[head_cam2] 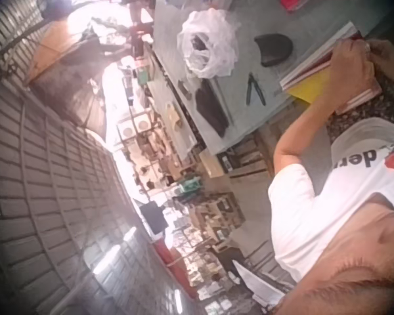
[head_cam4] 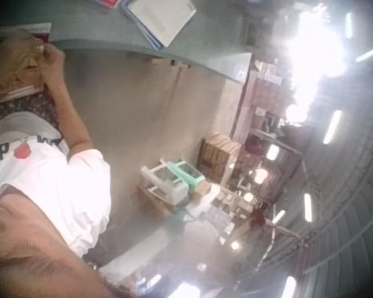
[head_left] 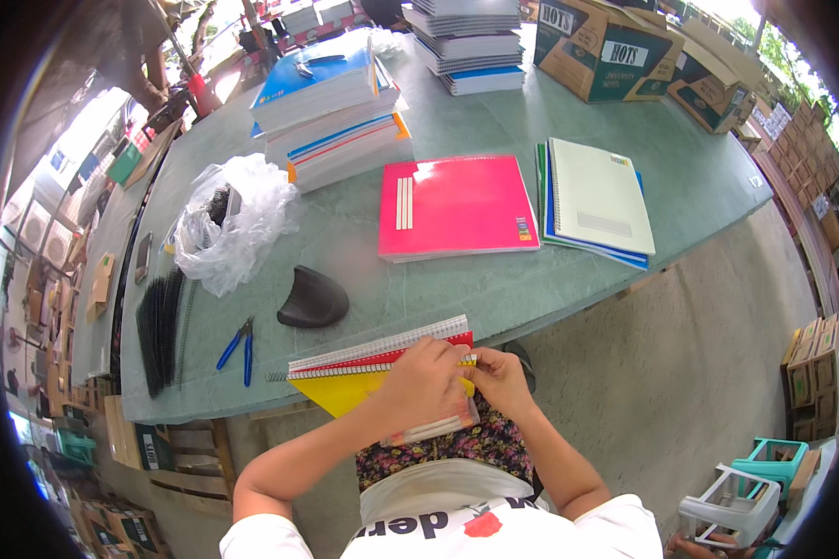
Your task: The person applies a plastic protective strip to the spiral binding of notebooks and trims the excess using pliers before stacking the finished notebooks.
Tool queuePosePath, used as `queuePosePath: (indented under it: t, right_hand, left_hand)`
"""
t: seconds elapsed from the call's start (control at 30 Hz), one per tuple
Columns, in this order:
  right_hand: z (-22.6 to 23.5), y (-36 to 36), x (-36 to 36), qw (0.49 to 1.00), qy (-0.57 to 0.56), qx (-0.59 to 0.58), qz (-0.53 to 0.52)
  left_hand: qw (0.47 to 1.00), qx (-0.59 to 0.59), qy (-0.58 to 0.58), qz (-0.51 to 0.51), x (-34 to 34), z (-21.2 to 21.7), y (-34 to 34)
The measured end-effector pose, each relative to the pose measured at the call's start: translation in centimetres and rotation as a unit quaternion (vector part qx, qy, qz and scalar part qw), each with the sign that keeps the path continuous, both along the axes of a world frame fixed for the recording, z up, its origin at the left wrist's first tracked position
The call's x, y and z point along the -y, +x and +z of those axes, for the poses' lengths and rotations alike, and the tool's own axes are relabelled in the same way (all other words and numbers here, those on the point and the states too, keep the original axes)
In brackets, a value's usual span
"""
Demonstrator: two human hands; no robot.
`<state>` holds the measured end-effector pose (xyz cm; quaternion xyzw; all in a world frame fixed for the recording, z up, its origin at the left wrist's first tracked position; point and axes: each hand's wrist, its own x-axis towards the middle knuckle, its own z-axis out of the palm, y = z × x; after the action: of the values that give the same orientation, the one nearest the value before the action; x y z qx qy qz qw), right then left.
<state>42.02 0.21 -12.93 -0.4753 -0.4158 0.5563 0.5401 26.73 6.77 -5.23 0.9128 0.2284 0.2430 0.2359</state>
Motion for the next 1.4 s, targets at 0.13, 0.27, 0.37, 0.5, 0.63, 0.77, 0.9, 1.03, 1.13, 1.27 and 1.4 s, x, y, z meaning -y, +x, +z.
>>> queuePosePath:
  t: [0.13,0.27,0.37,0.5,0.63,0.77,0.9,1.03,1.13,1.27,1.4]
  right_hand:
    - [0.6,0.2,0.4,0.985,0.037,0.167,-0.034]
    - [2.0,-0.1,1.0,0.973,0.051,0.222,-0.041]
    - [2.5,-0.7,1.2,0.951,0.063,0.301,-0.037]
    - [2.1,-0.7,0.6,0.968,0.054,0.242,-0.028]
    - [5.5,-0.1,-1.5,1.0,0.026,0.006,0.001]
    - [9.5,-0.1,-4.8,0.924,0.081,0.282,0.245]
    - [12.5,-9.5,-6.8,0.75,0.122,0.521,0.39]
    - [8.2,-18.4,-9.0,0.701,0.249,0.551,0.377]
    - [5.2,-17.5,-11.4,0.824,0.227,0.417,0.309]
    - [6.8,-16.8,-11.8,0.851,0.164,0.372,0.333]
    - [6.3,-17.7,-12.1,0.877,0.134,0.335,0.318]
  left_hand:
    - [0.999,-0.035,-0.031,0.016,0.0,0.0,0.9]
    - [0.998,0.019,-0.063,0.006,-0.1,-0.5,0.6]
    - [0.997,0.013,-0.081,0.004,-0.4,-0.2,0.5]
    - [0.997,0.009,-0.079,0.001,-0.8,0.7,-0.3]
    - [0.988,0.026,-0.005,0.15,-5.3,3.9,-7.5]
    - [0.901,-0.173,-0.088,0.388,-9.8,0.7,-24.3]
    - [0.847,-0.292,-0.17,0.41,-8.3,-1.5,-28.1]
    - [0.817,-0.316,-0.034,0.481,-5.6,-5.0,-26.9]
    - [0.857,-0.079,-0.123,0.494,-3.0,-4.4,-26.7]
    - [0.829,0.077,-0.411,0.371,3.2,0.7,-21.2]
    - [0.792,0.07,-0.503,0.339,4.4,-0.4,-19.8]
